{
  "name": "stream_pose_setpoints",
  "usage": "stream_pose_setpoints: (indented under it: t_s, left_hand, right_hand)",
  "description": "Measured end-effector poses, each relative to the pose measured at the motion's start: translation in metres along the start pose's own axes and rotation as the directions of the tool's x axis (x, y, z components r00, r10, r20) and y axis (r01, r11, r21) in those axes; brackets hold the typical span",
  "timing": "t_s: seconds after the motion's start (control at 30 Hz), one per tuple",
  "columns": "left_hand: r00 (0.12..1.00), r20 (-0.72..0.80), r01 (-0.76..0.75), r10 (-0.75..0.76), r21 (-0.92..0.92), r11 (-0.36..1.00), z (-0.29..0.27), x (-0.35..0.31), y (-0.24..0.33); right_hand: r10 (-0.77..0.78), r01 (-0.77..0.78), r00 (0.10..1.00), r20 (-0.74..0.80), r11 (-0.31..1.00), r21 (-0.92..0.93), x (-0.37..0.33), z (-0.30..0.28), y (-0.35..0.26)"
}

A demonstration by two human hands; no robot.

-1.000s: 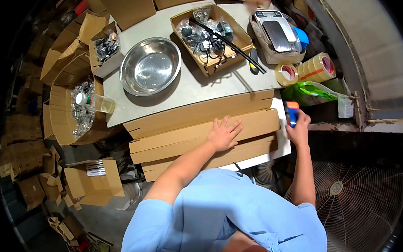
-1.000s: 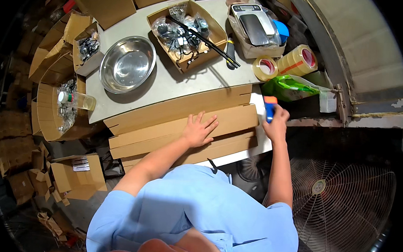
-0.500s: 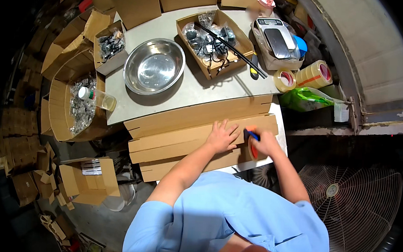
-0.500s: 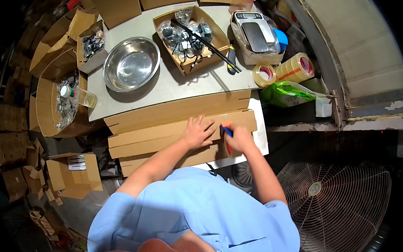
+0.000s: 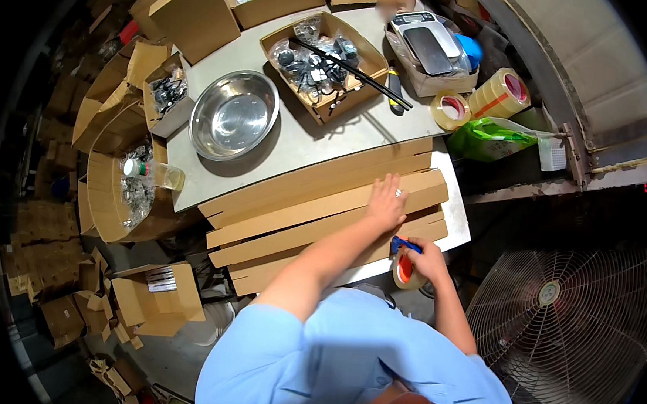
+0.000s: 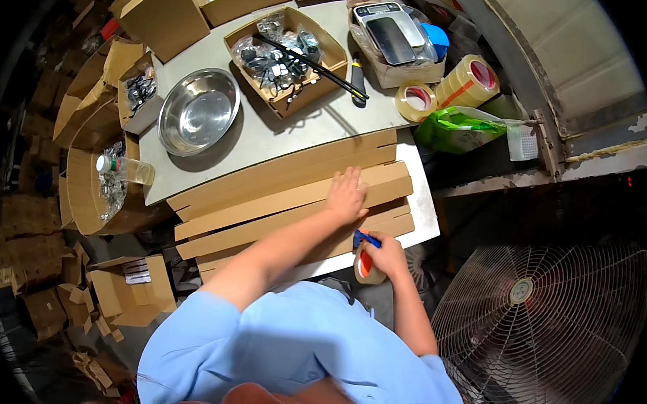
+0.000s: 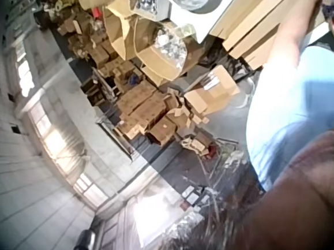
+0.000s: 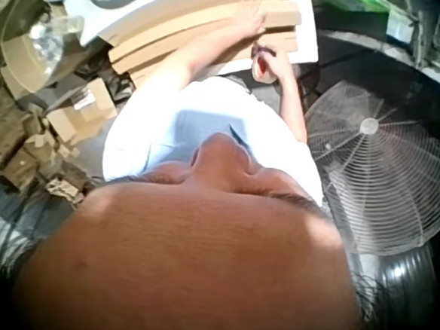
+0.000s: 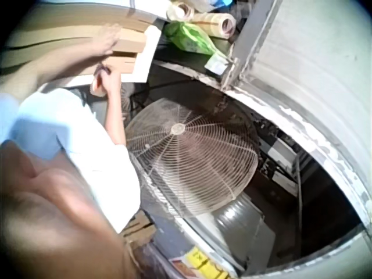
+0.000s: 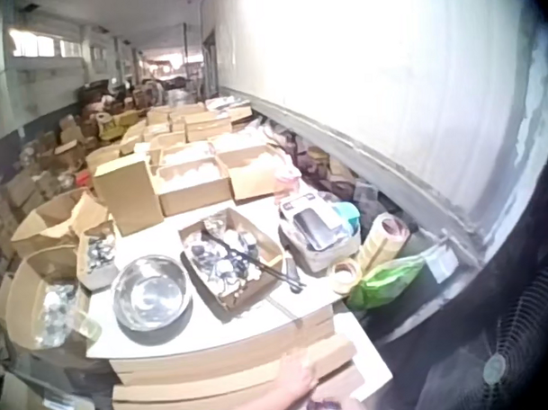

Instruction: The person places drawer slides, small metal rods, and plastic bags containing hardware into cardboard boxes, then uses a tape dispenser to seal the boxes by hand.

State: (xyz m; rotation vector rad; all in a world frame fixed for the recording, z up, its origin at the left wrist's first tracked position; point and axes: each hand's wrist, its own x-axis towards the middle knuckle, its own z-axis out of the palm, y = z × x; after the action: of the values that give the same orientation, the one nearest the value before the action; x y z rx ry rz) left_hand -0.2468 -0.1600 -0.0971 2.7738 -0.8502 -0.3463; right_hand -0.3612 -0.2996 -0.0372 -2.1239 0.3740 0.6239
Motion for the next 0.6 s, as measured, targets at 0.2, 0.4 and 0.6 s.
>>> stream_pose_setpoints:
  t_s: [0.2, 0.4, 0.6]
  left_hand:
    - [0.949, -0.303, 0.138, -0.081, 0.172, 0.975, 0.029, -0.026, -0.018]
    - [0.990, -0.103, 0.100, -0.096, 0.031, 0.995, -0.021, -0.206, -0.152]
    - [0.975, -0.213, 0.085, -0.061, 0.103, 0.991, -0.007, -0.314, -0.244]
  right_hand:
    - [-0.073, 0.055, 0.992, -0.103, 0.985, -0.166, -0.049, 0.026, -0.034]
    - [-0.071, 0.142, 0.966, 0.247, 0.949, -0.281, -0.037, 0.091, -0.092]
    - [-0.464, 0.463, 0.885, 0.031, 0.873, -0.154, -0.017, 0.189, -0.255]
